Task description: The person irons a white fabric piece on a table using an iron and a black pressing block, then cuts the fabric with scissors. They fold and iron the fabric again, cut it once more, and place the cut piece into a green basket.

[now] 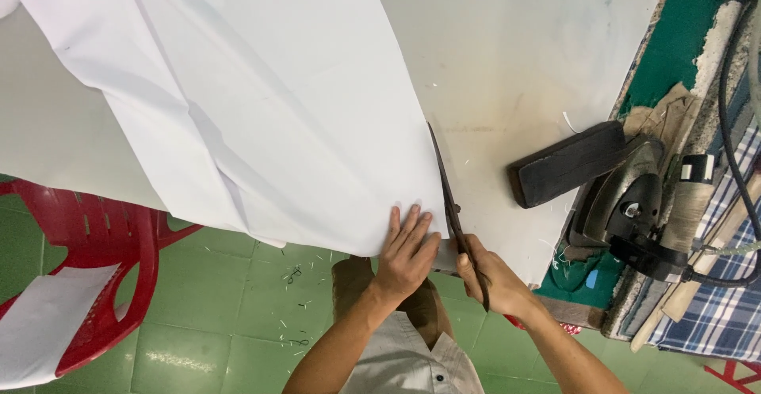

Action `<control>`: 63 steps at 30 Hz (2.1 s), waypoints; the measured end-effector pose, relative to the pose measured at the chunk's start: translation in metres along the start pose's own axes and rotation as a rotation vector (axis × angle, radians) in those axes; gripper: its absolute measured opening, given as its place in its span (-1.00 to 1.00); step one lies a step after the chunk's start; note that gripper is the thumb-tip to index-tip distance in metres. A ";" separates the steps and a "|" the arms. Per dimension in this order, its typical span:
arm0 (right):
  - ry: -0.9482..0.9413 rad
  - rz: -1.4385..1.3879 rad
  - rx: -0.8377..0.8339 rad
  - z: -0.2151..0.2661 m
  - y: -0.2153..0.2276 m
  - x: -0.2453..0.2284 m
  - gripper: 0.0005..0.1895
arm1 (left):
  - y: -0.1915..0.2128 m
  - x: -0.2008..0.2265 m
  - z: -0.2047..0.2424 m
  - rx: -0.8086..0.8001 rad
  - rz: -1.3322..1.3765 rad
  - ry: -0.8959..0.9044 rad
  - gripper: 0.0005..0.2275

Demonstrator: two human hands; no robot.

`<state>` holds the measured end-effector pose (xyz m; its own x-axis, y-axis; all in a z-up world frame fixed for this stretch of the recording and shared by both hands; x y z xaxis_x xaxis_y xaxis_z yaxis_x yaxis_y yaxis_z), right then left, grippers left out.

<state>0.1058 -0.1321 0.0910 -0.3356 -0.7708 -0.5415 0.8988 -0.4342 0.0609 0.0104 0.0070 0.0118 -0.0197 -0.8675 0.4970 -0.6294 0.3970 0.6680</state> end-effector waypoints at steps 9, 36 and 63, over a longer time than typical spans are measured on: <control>0.056 0.002 0.036 0.000 0.004 0.000 -0.33 | -0.001 0.000 0.001 0.006 -0.012 -0.005 -0.92; 0.096 -0.074 0.046 -0.006 0.015 0.016 -0.36 | -0.012 0.001 0.013 0.036 0.019 0.067 -0.93; -0.025 -0.025 0.222 0.120 0.037 0.285 -0.39 | -0.030 0.164 0.100 -0.420 -0.065 -0.194 -0.57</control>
<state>0.0096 -0.4243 0.0397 -0.3662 -0.7689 -0.5240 0.8068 -0.5429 0.2329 -0.0514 -0.1775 0.0179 -0.1607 -0.9188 0.3604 -0.2662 0.3920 0.8806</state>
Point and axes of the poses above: each hand's wrist, its own z-axis away from the middle knuckle, its own y-axis out of the back of the hand, x = y × z, the point moved 1 cm from there along -z, towards the middle knuckle, and after that the axes turned 10 degrees about -z, right-handed, at the moved point
